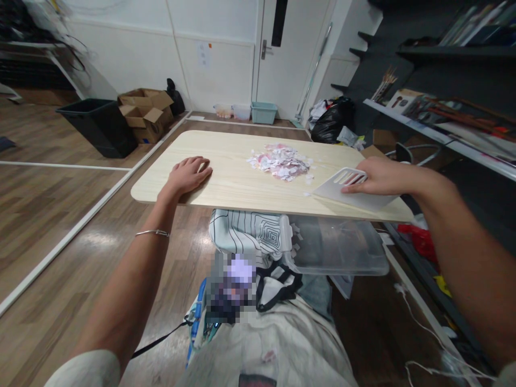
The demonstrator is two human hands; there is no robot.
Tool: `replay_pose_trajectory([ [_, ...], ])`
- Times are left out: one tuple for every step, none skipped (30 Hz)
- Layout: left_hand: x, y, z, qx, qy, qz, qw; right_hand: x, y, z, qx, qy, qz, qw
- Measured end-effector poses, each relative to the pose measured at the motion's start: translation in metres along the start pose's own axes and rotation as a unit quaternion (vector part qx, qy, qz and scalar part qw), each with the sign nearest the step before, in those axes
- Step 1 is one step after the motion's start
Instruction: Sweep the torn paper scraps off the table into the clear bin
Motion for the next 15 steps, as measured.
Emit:
replay_pose_trajectory([
  [0.000,0.000,0.000,-0.003,0.000,-0.002,1.000,-0.002,-0.001,0.002,-0.011,-0.010,-0.006,1.000],
  [0.000,0.000,0.000,-0.005,0.000,-0.002,1.000,-0.005,-0.002,0.003,-0.026,-0.020,-0.010,0.999],
  [-0.001,-0.001,0.001,-0.007,0.000,-0.002,1.000,-0.007,-0.004,0.003,-0.041,-0.028,-0.012,0.999],
  [-0.001,-0.001,0.001,-0.007,0.001,-0.001,1.000,-0.007,-0.006,0.003,-0.052,-0.028,-0.016,0.998],
  [-0.001,-0.001,0.001,-0.005,0.001,0.000,1.000,-0.006,-0.009,0.002,-0.060,-0.026,-0.019,0.998],
  [-0.001,-0.002,0.001,-0.003,0.001,0.001,1.000,-0.006,-0.011,0.002,-0.066,-0.026,-0.022,0.997],
  [-0.001,-0.002,0.001,-0.001,0.000,0.002,1.000,-0.005,-0.012,0.001,-0.071,-0.027,-0.026,0.997],
  [-0.001,-0.002,0.002,0.001,-0.001,0.004,1.000,-0.004,-0.012,0.001,-0.075,-0.027,-0.032,0.996],
  [-0.001,-0.002,0.002,0.003,-0.003,0.005,1.000,-0.002,-0.011,0.001,-0.080,-0.024,-0.041,0.996],
  [-0.002,-0.002,0.002,0.005,-0.005,0.007,1.000,0.000,-0.009,0.001,-0.084,-0.019,-0.048,0.995],
  [-0.001,-0.002,0.001,0.005,-0.006,0.008,1.000,0.001,-0.007,0.002,-0.086,-0.014,-0.051,0.995],
  [-0.001,-0.002,0.001,0.006,-0.007,0.009,1.000,0.001,-0.004,0.003,-0.083,-0.010,-0.047,0.995],
  [-0.001,-0.002,0.001,0.005,-0.007,0.009,1.000,0.000,-0.003,0.004,-0.076,-0.009,-0.037,0.996],
  [-0.001,-0.001,0.001,0.005,-0.008,0.008,1.000,-0.001,-0.002,0.006,-0.065,-0.011,-0.023,0.998],
  [0.000,-0.001,0.000,0.004,-0.008,0.006,1.000,-0.004,-0.002,0.008,-0.053,-0.015,-0.010,0.998],
])
Point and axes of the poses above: each hand's wrist, its own z-axis towards the middle knuckle, its own x-axis out of the back of the hand, y = z × x, the point moved 9 cm from there along z, towards the middle knuckle, and after that the axes turned 7 degrees about -y, right-handed, at the moved point
